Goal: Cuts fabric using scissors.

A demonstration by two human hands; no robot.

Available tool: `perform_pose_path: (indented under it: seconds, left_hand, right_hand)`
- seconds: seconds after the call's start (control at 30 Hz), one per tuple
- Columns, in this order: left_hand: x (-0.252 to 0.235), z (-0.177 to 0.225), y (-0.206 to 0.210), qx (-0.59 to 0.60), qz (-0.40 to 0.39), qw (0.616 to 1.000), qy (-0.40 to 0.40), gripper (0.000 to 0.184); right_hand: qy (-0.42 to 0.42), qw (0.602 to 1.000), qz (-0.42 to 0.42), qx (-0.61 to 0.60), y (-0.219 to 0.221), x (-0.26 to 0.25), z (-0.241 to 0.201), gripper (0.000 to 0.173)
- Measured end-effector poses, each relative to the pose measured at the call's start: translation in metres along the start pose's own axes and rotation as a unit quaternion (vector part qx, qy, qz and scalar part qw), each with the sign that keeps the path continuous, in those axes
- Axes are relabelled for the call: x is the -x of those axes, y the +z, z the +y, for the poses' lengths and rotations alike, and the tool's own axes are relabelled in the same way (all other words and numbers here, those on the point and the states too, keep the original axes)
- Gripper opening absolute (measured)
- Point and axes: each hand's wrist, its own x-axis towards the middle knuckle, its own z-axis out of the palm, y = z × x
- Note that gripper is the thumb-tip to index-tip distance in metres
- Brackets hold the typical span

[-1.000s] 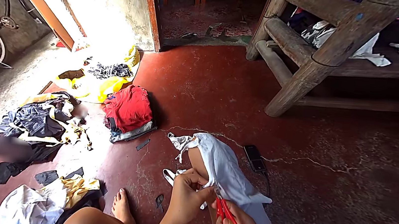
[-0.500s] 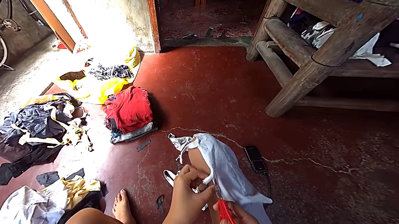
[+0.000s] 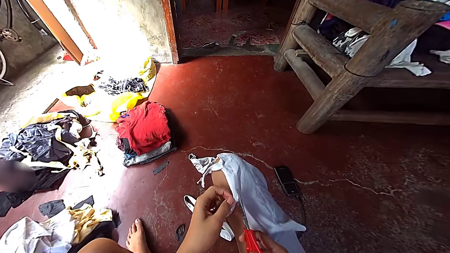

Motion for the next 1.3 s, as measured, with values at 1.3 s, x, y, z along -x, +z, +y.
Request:
perform_pose_path:
  seconds: [1.3]
  left_hand:
    - [0.005,-0.004,0.009,-0.052,0.050,0.997,-0.001,0.006]
  right_hand:
    - [0.013,1.000,-0.018,-0.001,0.001,-0.001,0.001,0.029]
